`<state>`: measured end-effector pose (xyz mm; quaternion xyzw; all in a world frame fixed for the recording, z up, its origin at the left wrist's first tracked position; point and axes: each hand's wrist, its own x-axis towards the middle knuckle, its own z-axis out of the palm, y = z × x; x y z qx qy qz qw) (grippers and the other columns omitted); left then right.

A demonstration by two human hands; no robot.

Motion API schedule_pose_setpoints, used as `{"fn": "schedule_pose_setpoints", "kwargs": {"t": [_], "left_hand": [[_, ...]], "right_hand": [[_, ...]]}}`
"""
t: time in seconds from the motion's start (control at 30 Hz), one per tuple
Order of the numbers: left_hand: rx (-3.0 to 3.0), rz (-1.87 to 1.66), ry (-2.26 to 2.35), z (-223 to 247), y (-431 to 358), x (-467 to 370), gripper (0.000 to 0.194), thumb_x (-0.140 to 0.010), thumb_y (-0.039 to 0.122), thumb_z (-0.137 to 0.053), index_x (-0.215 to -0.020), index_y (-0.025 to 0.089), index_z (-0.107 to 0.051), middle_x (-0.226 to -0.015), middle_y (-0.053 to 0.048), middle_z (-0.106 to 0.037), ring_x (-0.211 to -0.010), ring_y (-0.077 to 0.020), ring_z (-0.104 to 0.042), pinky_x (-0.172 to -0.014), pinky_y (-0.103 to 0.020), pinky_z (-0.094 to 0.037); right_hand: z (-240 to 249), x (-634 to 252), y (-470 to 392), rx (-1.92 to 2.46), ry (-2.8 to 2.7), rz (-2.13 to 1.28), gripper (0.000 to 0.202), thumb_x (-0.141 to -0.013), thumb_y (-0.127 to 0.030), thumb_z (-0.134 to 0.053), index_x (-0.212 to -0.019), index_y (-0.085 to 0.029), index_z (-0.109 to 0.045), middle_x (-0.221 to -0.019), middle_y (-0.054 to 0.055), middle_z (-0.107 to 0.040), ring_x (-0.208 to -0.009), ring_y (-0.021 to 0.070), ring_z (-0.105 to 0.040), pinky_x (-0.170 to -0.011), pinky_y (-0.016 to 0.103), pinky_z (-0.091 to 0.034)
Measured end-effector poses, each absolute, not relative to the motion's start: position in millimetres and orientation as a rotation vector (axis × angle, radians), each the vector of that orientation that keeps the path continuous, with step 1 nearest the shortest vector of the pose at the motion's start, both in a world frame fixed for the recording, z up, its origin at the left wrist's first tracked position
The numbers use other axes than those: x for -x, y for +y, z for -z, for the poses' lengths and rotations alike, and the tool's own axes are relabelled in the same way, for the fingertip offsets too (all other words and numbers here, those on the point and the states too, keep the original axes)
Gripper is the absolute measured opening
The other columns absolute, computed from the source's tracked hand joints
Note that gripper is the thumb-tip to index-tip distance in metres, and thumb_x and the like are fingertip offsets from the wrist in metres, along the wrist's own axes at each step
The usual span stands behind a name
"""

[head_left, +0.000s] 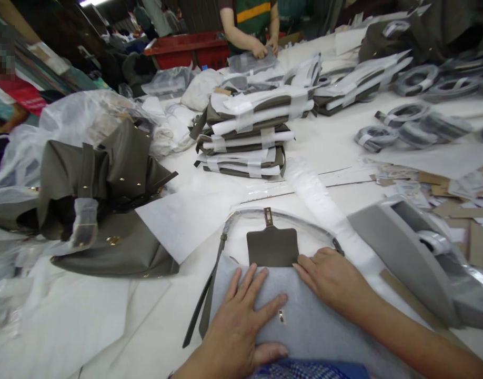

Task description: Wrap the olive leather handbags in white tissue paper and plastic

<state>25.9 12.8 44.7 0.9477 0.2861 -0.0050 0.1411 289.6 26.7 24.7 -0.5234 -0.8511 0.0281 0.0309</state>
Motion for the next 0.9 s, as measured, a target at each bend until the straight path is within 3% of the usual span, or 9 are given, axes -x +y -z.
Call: {"fn": "schedule_pose_setpoints", "kwargs": {"t": [0.23,0.4,0.53,0.63,0.77,0.9], "left_hand": [[-2.671,0.001,0.884,-38,7,-26,0.081,-0.085,0.074,-0.051,-0.153,0.043,-0.021,-0.164,-0.011,-0.017,-0.15,-0.0402,-0.014,-0.116,-0.068,-0.019],[-2.641,-0.051,0.884,-37,6,-25,0.074,-0.086,0.076,-0.043,-0.151,0.045,-0.027,-0.163,-0.011,-0.021,-0.15,-0.0384,-0.014,-0.117,-0.066,-0.015],[-2.653,-0.075,0.893,-36,5,-24,0.073,-0.087,0.076,-0.043,-0.15,0.044,-0.03,-0.161,-0.012,-0.024,-0.15,-0.0393,-0.015,-0.117,-0.066,-0.016],[-2.669,-0.097,0.891,-37,5,-25,0.072,-0.087,0.076,-0.042,-0.149,0.042,-0.034,-0.16,-0.013,-0.026,-0.149,-0.0398,-0.017,-0.117,-0.065,-0.017],[-2.707,-0.158,0.877,-41,4,-25,0.07,-0.087,0.074,-0.045,-0.147,0.039,-0.039,-0.155,-0.012,-0.036,-0.146,-0.0368,-0.028,-0.117,-0.064,-0.018],[-2.749,-0.229,0.864,-42,1,-25,0.068,-0.087,0.07,-0.05,-0.143,0.032,-0.046,-0.139,-0.012,-0.053,-0.135,-0.0307,-0.044,-0.119,-0.06,-0.017]], "right_hand": [[-46,-293,34,1.71,-2.41,-0.424,0.025,-0.098,-0.032,-0.052,-0.111,-0.015,-0.065,-0.095,0.012,-0.074,-0.092,0.0302,-0.068,-0.083,0.043,-0.05],[-56,-280,80,1.668,-2.038,-0.596,0.043,-0.094,-0.029,-0.056,-0.133,-0.011,-0.058,-0.13,0.018,-0.064,-0.123,0.0337,-0.058,-0.107,0.048,-0.042],[-62,-265,105,1.614,-1.978,-0.766,0.047,-0.092,-0.028,-0.056,-0.136,-0.011,-0.057,-0.108,0.01,-0.076,-0.105,0.027,-0.07,-0.093,0.038,-0.055],[-74,-260,85,1.506,-1.956,-0.813,0.041,-0.095,-0.026,-0.052,-0.134,-0.018,-0.06,-0.118,0.004,-0.073,-0.11,0.0205,-0.069,-0.098,0.03,-0.053],[-82,-262,25,1.291,-1.957,-0.855,0.029,-0.095,-0.027,-0.054,-0.118,-0.024,-0.072,-0.122,0.001,-0.072,-0.117,0.0192,-0.065,-0.106,0.032,-0.049],[-62,-268,-21,1.1,-2.179,-0.704,0.035,-0.092,-0.011,-0.052,-0.117,-0.024,-0.072,-0.125,0.004,-0.07,-0.12,0.0187,-0.063,-0.109,0.038,-0.047]]}}
